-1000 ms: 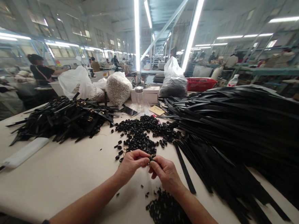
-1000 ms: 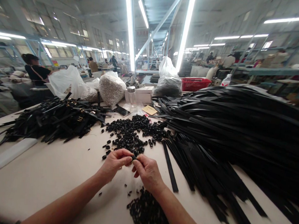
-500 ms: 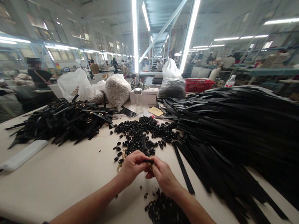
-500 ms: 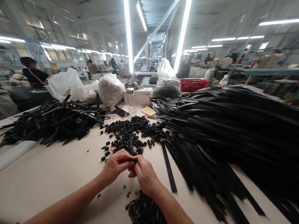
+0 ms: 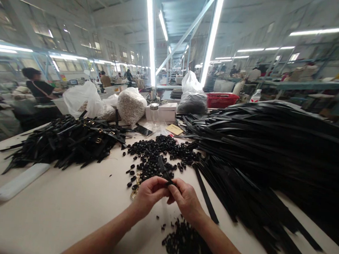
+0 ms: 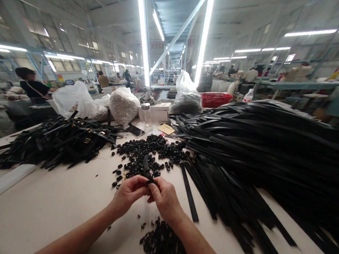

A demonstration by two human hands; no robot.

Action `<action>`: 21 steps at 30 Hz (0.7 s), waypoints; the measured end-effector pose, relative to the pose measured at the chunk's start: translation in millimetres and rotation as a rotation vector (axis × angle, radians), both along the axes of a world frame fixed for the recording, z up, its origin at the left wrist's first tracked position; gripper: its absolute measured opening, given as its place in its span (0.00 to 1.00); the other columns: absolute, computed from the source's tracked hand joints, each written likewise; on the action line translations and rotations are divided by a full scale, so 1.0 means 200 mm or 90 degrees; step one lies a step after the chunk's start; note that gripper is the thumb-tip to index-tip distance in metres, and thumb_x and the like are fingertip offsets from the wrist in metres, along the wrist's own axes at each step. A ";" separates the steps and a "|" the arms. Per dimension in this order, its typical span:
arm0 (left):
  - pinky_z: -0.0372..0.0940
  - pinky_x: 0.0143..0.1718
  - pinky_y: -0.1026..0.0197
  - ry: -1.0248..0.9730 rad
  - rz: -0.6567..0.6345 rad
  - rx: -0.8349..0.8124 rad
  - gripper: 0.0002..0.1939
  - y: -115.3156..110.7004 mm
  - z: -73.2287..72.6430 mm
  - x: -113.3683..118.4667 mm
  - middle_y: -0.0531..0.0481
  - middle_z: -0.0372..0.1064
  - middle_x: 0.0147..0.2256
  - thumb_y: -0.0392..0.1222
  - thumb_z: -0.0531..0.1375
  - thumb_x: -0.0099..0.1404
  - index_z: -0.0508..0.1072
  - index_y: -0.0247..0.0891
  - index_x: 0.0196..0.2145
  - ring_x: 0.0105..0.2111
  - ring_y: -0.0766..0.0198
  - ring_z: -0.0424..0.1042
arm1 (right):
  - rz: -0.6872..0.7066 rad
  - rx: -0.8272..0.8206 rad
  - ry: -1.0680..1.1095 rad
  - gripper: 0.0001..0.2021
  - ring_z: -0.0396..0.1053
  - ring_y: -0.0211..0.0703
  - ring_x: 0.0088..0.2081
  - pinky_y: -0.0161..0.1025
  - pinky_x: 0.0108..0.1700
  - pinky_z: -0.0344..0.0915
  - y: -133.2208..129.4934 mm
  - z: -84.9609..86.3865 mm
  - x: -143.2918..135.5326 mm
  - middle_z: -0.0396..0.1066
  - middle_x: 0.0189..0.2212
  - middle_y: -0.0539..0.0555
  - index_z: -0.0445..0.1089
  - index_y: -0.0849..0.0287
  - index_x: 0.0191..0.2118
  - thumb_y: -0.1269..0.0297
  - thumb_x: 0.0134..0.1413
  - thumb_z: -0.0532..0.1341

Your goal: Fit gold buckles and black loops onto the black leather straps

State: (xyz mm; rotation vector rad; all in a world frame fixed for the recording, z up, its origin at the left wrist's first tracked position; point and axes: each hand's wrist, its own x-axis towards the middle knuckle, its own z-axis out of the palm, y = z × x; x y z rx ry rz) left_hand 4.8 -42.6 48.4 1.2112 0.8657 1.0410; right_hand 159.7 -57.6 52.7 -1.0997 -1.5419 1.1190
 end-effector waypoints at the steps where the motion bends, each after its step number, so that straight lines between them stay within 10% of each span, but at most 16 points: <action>1: 0.68 0.36 0.60 -0.009 -0.006 -0.007 0.14 0.00 0.01 0.00 0.48 0.74 0.29 0.44 0.69 0.52 0.73 0.34 0.33 0.31 0.61 0.72 | -0.008 0.011 0.002 0.16 0.70 0.37 0.22 0.34 0.25 0.69 0.00 0.00 0.00 0.69 0.24 0.49 0.67 0.61 0.34 0.52 0.60 0.54; 11: 0.66 0.29 0.70 -0.248 0.101 -0.194 0.21 0.07 -0.02 -0.04 0.51 0.73 0.30 0.49 0.71 0.49 0.72 0.35 0.35 0.26 0.70 0.71 | -0.013 -0.008 0.024 0.13 0.65 0.34 0.18 0.31 0.22 0.62 -0.01 -0.01 -0.01 0.66 0.19 0.47 0.65 0.60 0.31 0.55 0.59 0.56; 21: 0.63 0.31 0.67 -0.194 0.086 -0.161 0.16 0.04 -0.02 -0.01 0.49 0.74 0.29 0.43 0.73 0.46 0.78 0.33 0.32 0.27 0.69 0.68 | -0.037 0.011 -0.070 0.11 0.67 0.34 0.19 0.30 0.22 0.63 -0.01 -0.02 -0.01 0.67 0.21 0.47 0.66 0.59 0.30 0.58 0.60 0.55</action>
